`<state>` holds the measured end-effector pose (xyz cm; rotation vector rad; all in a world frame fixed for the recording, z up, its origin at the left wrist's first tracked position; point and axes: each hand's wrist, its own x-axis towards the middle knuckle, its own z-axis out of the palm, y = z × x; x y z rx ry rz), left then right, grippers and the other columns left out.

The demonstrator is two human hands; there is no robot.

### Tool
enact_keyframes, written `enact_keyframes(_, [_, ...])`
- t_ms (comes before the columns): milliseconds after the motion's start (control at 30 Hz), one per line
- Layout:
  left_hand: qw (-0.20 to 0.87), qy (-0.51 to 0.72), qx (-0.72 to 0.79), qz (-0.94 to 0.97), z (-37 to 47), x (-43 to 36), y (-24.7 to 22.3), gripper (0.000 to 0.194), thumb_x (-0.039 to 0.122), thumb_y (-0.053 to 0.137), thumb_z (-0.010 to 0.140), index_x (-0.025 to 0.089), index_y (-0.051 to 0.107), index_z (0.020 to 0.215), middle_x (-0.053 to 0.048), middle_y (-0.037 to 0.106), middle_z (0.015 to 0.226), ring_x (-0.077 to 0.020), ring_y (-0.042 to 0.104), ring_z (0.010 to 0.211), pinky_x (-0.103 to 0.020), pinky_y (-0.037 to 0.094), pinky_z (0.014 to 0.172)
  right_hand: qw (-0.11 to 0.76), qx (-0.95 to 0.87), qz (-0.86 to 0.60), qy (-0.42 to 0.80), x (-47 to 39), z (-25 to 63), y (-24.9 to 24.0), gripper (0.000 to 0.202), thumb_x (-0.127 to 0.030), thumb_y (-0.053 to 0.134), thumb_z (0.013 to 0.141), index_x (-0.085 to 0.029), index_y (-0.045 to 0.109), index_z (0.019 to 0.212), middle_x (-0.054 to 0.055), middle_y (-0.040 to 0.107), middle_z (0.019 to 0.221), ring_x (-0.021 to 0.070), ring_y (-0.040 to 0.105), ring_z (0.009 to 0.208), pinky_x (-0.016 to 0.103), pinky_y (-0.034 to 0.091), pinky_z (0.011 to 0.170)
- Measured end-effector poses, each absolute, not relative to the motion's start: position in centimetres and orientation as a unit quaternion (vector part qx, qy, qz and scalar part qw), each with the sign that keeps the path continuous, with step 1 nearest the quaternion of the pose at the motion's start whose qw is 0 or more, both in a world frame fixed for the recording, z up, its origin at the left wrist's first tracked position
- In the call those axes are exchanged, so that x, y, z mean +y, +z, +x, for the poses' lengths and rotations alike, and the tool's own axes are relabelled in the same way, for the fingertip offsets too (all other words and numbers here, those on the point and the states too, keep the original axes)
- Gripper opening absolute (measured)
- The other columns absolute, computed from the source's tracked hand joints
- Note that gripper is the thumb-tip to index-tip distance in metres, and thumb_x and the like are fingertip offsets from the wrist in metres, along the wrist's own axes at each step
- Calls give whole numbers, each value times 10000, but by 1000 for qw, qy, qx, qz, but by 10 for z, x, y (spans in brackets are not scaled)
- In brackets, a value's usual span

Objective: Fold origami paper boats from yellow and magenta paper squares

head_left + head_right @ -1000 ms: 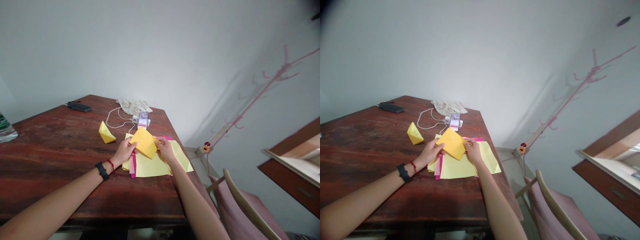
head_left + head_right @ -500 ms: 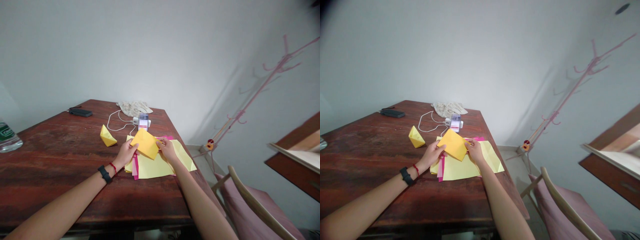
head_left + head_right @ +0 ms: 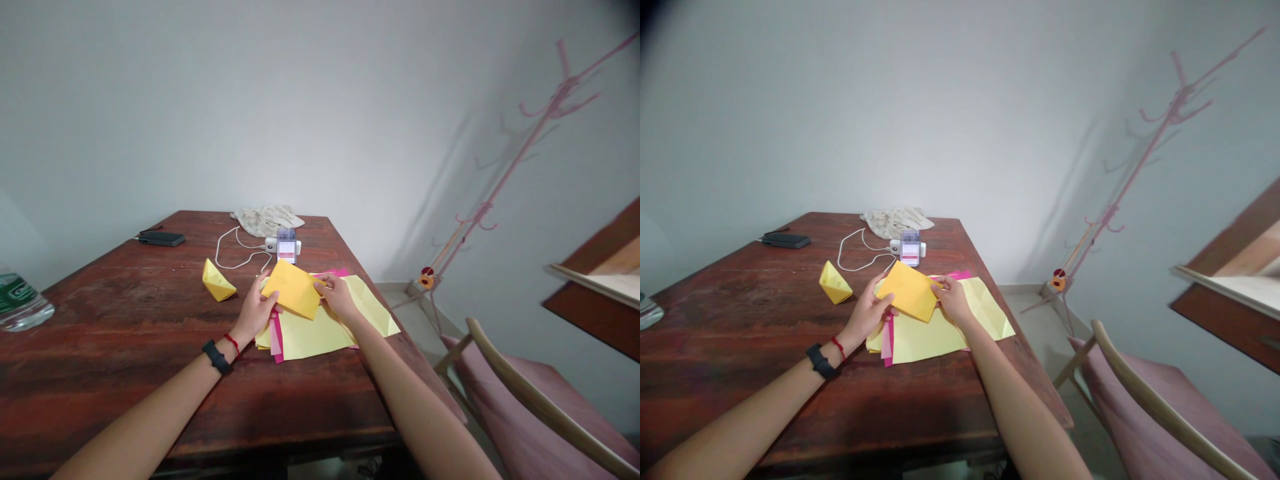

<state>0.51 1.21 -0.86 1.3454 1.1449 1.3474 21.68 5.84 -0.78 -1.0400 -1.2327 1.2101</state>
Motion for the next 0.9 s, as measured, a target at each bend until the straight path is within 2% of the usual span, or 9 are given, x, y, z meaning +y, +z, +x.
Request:
enact_keyframes(233, [443, 554, 455, 538, 7, 9, -6, 689, 305, 631, 845, 159, 370, 1465, 11, 664, 653, -146, 656, 500, -181, 477, 432, 526, -533, -444, 492, 58, 218, -6, 274, -398, 739, 720, -202, 604, 857, 22, 708, 778, 162, 656, 625, 229, 503, 462])
enact_keyframes(433, [437, 551, 456, 546, 6, 9, -8, 689, 282, 621, 855, 161, 360, 1481, 23, 648, 592, -152, 651, 498, -187, 483, 443, 532, -529, -445, 490, 59, 218, -5, 268, -385, 728, 719, -206, 589, 862, 7, 689, 751, 147, 638, 603, 219, 498, 454])
enact_keyframes(500, [434, 556, 452, 546, 6, 10, -8, 689, 278, 629, 846, 173, 370, 1476, 8, 673, 658, -150, 660, 516, -188, 488, 447, 532, -530, -452, 482, 59, 218, -4, 267, -381, 726, 718, -205, 587, 862, 6, 687, 748, 143, 635, 596, 218, 499, 454])
enact_keyframes(700, [426, 565, 437, 555, 6, 10, -6, 683, 297, 636, 843, 210, 382, 1471, -90, 720, 1050, -121, 673, 551, -201, 514, 472, 537, -530, -447, 480, 58, 219, -2, 265, -394, 717, 724, -208, 576, 850, 8, 681, 757, 156, 644, 614, 236, 508, 466])
enact_keyframes(900, [405, 561, 438, 574, 6, 12, -9, 676, 284, 623, 858, 208, 377, 1484, -143, 684, 1206, -107, 675, 568, -200, 524, 492, 545, -520, -454, 476, 60, 219, -2, 264, -378, 717, 710, -214, 577, 863, 10, 688, 760, 166, 646, 608, 251, 504, 472])
